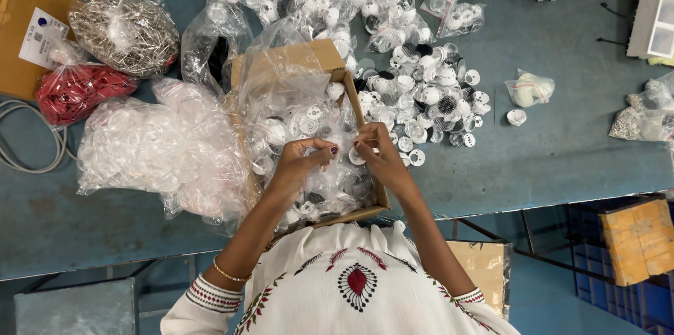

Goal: The person picks white plastic lamp holders one at a time from a cardboard box on the workbench, wraps each in a clear plastic bag, and places the bagged items back into the box and onto the table. The person repeats this bagging cycle throughout the episode.

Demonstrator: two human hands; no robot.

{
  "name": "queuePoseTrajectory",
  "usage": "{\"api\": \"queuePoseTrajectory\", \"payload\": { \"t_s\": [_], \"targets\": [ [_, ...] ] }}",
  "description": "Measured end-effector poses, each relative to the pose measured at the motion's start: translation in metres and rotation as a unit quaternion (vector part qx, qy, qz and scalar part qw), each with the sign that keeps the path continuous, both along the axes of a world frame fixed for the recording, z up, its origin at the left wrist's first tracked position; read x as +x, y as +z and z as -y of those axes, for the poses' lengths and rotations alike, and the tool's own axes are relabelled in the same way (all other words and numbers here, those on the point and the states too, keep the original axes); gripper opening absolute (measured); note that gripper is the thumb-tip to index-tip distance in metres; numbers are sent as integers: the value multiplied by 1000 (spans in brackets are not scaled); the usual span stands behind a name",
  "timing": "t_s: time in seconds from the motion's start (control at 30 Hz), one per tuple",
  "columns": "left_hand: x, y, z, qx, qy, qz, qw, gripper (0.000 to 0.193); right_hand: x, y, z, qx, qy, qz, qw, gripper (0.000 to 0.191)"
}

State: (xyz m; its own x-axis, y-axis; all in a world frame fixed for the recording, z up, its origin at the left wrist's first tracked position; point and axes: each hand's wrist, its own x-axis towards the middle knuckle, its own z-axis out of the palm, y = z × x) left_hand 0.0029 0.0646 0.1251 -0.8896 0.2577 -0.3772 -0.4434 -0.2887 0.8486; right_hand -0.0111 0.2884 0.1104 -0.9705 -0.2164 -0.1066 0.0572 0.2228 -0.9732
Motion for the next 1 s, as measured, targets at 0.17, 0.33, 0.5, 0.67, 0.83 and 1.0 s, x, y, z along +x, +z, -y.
{"api": "queuePoseTrajectory", "payload": {
  "t_s": [0.17,0.33,0.5,0.67,0.83,1.0],
  "targets": [
    [3,-10,-10,-69,-16,47,996,25,11,22,13,-106,64,120,985,14],
    [8,-7,-5,-89,-64,-67,992,19,11,23,22,-92,81,127,984,18],
    [6,-3,5,9,-115,-28,993,21,7,29,17,-195,94,160,963,18],
    [4,5,5,-61,-132,-118,982,21,7,40,18,-171,121,204,956,19],
    [8,18,4,-171,-146,-155,962,17,6,42,17,-164,147,205,954,20],
    [6,30,4,-116,-164,-84,976,17,10,34,17,-209,131,199,948,21]
  ]
}}
